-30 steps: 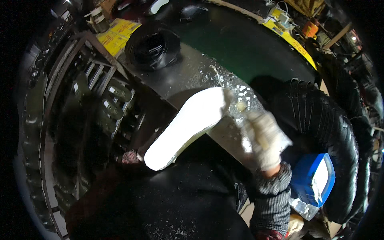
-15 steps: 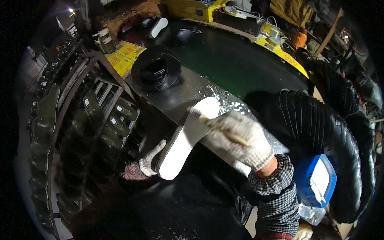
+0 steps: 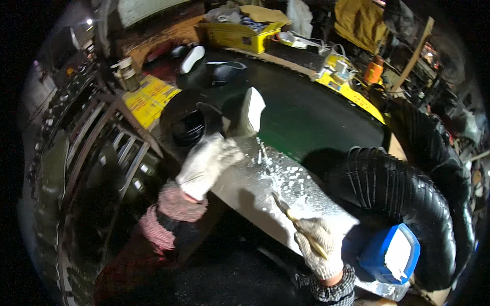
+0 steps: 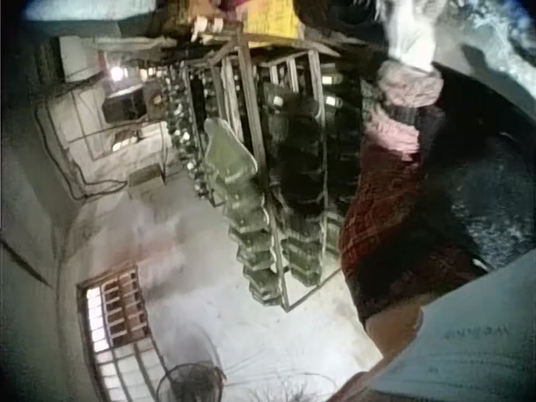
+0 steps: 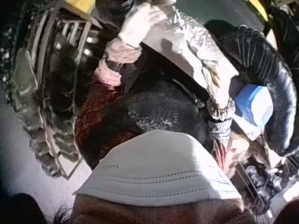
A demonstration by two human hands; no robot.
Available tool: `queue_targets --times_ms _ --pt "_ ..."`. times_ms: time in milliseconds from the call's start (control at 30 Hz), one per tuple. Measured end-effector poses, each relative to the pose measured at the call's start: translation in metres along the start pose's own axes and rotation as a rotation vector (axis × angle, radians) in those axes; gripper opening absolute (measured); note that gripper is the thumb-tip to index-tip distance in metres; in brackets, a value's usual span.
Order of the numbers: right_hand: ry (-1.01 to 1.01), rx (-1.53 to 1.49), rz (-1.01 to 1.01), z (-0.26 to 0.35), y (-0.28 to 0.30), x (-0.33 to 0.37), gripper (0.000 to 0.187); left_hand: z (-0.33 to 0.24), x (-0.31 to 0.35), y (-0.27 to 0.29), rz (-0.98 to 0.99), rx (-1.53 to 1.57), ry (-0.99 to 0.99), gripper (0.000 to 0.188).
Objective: Apply adhesive to shoe soles and interior components using a brush.
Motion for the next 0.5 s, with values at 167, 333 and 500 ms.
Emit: queue_targets --times_ms 167,333,500 --pt "-0.319 -0.165 -0.182 -0.027 0.026 0.064 0.016 -0.134 -0.003 -0.039 -0.476 -1.710 -0.736 0.050" --pt "-0.148 -0.014 -0.187 -0.006 0.043 0.076 0.013 -0.161 -0.036 0.059 -0.489 -2.158 -0.099 0.051" --pt "-0.052 0.235 -0.575 0.008 0.141 0.133 0.023 -0.240 0.020 0.116 -0.401 -1.355 -0.700 0.030"
Point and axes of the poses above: each hand's wrist, its own x-axis away from the middle knuckle, its own y-axis out of the back of the hand, z = x × y, the point moved 6 cm from there along -x, towards the middle knuckle, and after that the axes turned 5 degrees about -x, right-handed, at the moved point
